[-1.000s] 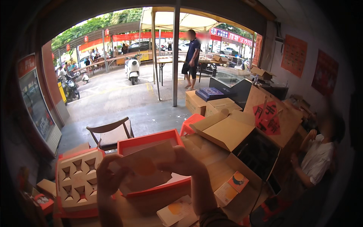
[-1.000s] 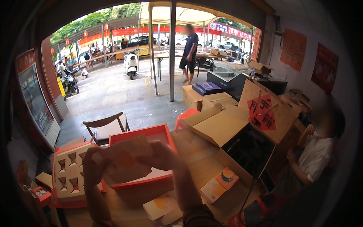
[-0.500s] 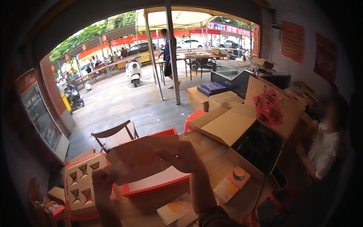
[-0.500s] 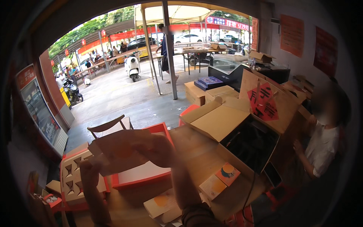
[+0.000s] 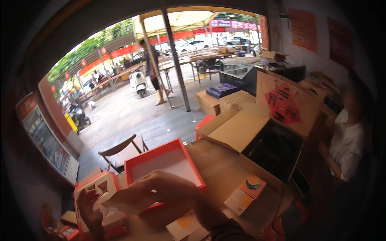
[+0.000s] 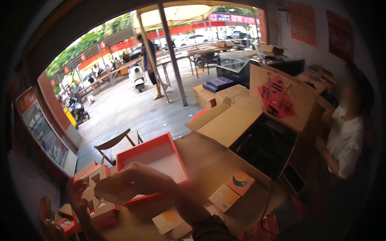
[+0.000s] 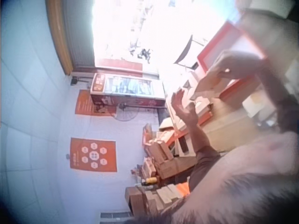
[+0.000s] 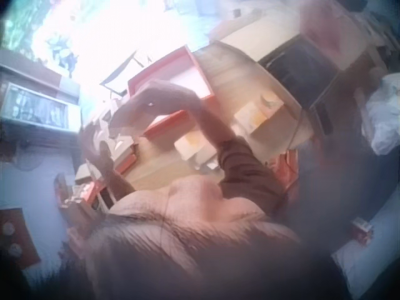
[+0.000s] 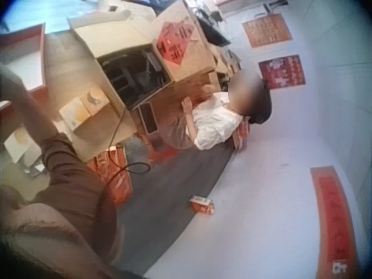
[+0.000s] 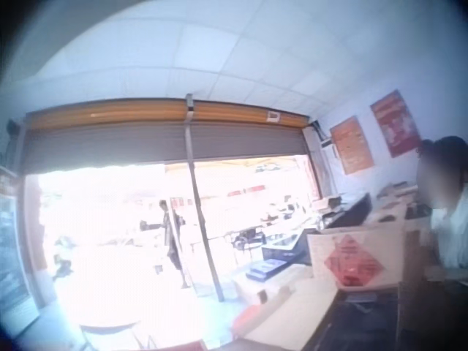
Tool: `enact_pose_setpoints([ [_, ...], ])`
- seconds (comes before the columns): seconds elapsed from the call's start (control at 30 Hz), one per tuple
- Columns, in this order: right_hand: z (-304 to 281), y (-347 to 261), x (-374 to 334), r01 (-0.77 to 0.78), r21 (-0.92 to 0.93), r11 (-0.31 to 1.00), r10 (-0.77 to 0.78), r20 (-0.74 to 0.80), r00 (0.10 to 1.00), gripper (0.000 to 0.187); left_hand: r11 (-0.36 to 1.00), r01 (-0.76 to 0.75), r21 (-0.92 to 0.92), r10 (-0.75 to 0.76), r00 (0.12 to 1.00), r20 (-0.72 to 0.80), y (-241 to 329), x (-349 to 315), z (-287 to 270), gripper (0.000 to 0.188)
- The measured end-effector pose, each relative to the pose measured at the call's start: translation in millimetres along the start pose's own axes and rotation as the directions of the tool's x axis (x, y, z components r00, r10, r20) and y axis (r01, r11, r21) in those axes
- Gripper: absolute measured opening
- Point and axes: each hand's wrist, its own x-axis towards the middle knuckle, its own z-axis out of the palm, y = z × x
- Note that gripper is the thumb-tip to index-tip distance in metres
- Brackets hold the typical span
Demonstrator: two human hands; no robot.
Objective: The person assembles small square paper boxes by folding flat pieces into shape and placing them into a red tray. The person repeats this process multiple times, handling each box individually and arranging them in the tray.
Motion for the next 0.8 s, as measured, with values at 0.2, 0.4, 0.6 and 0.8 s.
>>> enact_pose_setpoints([
  [0.2,9,-39,4,0.028,-0.083,0.996,-0.02,0.101,0.995,0.026,0.805,-0.246,0.54,0.133,0.962,0.239,3,-11,51,0.056],
  [0.4,9,-16,-4,-0.131,-0.269,0.954,0.138,0.01,0.99,0.042,0.923,0.1,0.372,-0.192,0.956,0.22,-26,-28,65,0.034],
  [0.6,5,-26,-7,-0.177,-0.368,0.913,0.168,-0.058,0.984,0.044,0.791,0.61,0.051,-0.473,0.555,0.684,-31,-71,77,0.033],
  [0.8,4,-31,-1,-0.112,-0.332,0.937,0.096,-0.064,0.993,0.038,0.922,-0.085,0.378,-0.286,0.508,0.812,-54,-126,128,0.039],
])
